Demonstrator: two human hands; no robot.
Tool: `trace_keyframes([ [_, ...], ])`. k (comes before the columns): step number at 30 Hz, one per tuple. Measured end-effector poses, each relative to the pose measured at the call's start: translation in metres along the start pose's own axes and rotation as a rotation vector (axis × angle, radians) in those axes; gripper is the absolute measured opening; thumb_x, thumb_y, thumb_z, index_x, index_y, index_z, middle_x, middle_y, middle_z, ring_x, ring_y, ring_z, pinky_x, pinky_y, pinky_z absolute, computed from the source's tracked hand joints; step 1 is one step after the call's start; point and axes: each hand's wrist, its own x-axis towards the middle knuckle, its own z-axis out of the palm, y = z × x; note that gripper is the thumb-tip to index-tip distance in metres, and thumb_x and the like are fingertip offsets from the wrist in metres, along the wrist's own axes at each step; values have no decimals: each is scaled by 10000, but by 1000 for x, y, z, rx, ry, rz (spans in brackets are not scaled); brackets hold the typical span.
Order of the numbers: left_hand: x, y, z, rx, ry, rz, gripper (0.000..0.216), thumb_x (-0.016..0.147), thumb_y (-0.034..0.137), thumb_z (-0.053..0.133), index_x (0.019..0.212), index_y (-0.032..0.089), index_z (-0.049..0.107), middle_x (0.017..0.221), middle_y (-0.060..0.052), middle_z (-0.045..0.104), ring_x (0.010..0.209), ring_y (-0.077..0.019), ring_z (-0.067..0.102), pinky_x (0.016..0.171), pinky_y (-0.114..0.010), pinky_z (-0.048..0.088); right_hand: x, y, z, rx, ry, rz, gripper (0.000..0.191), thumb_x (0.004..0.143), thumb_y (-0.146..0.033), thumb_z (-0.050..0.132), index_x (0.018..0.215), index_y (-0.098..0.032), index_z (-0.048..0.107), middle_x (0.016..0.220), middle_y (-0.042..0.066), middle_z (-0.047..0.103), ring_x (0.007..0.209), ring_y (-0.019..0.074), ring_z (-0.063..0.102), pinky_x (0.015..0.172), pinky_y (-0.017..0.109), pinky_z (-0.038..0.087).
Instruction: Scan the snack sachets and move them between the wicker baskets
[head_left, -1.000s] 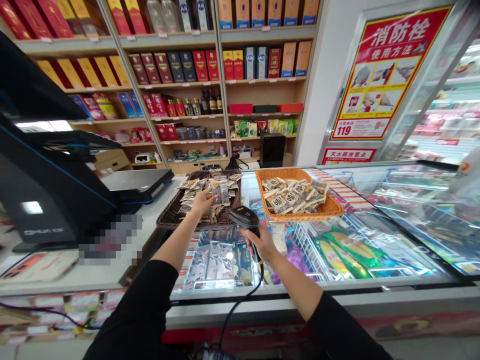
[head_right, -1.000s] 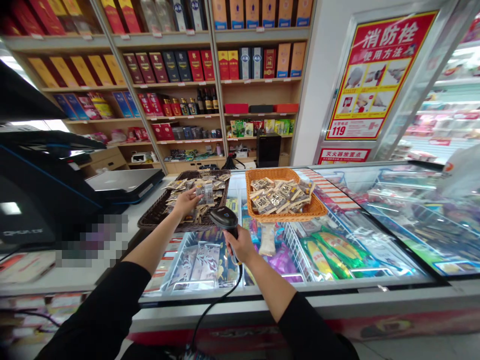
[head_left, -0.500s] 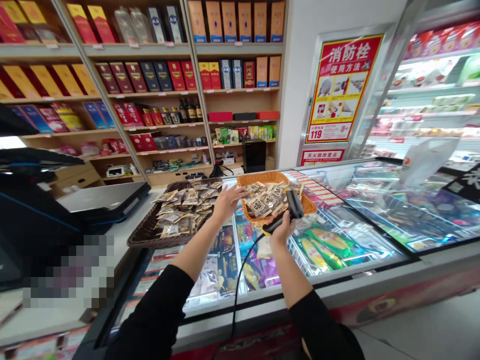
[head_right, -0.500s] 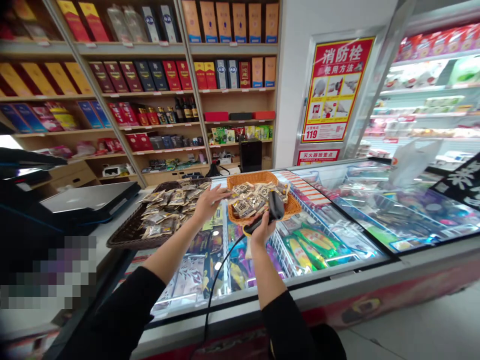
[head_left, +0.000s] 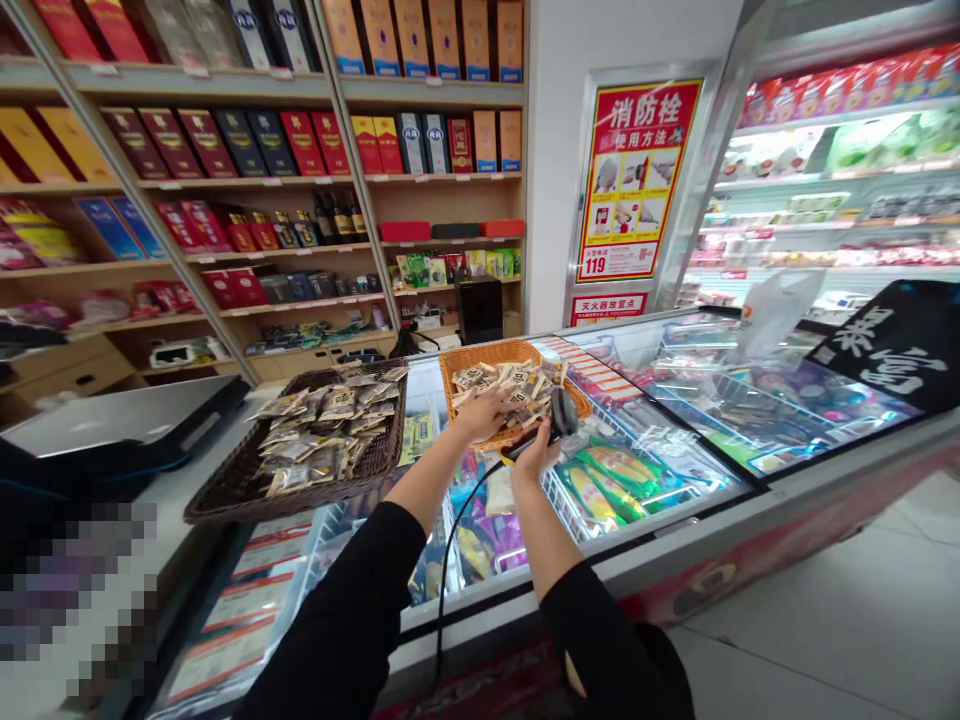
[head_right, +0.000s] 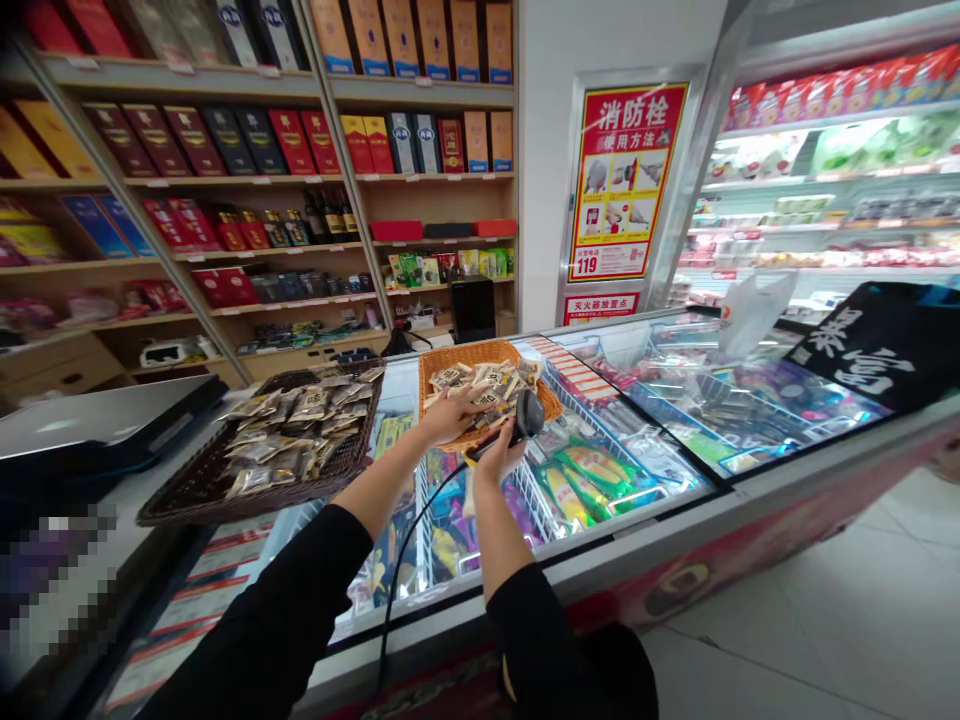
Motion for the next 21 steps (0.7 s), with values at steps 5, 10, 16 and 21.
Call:
trace_keyframes([
  [5,-49,-38,-23,-44,165,-6,475,909,230,387,1363,283,514,1485,-16,420,1405,-225,324,1164,-484,217,-18,5,1,19,-177,12,331,802,-515,582,887,-219,460,497,-99,460,356,110,431,385,240,384],
  [10,-140,-121,-43,-19,229,-283,449,862,205,405,1248,267,626,1383,-10,548,1293,-202,486,1112,-369,348,-56,27,2,-38,-594,91,351,797,-513,604,924,-201,507,526,-78,506,349,107,444,373,241,367],
  [16,-205,-158,-34,43,143,-863,549,754,425,618,1268,233,590,1331,-128,577,1247,-325,509,1038,-443,387,-85,56,10,-158,-857,211,331,811,-525,594,816,-209,495,530,-61,545,340,104,462,353,235,372],
  [21,-196,-148,-23,49,216,-1138,788,622,514,708,1276,110,532,1379,-269,473,1339,-449,334,1024,-621,300,-85,57,7,-148,-798,289,363,779,-543,621,879,-217,497,542,-74,534,348,107,464,345,235,378],
])
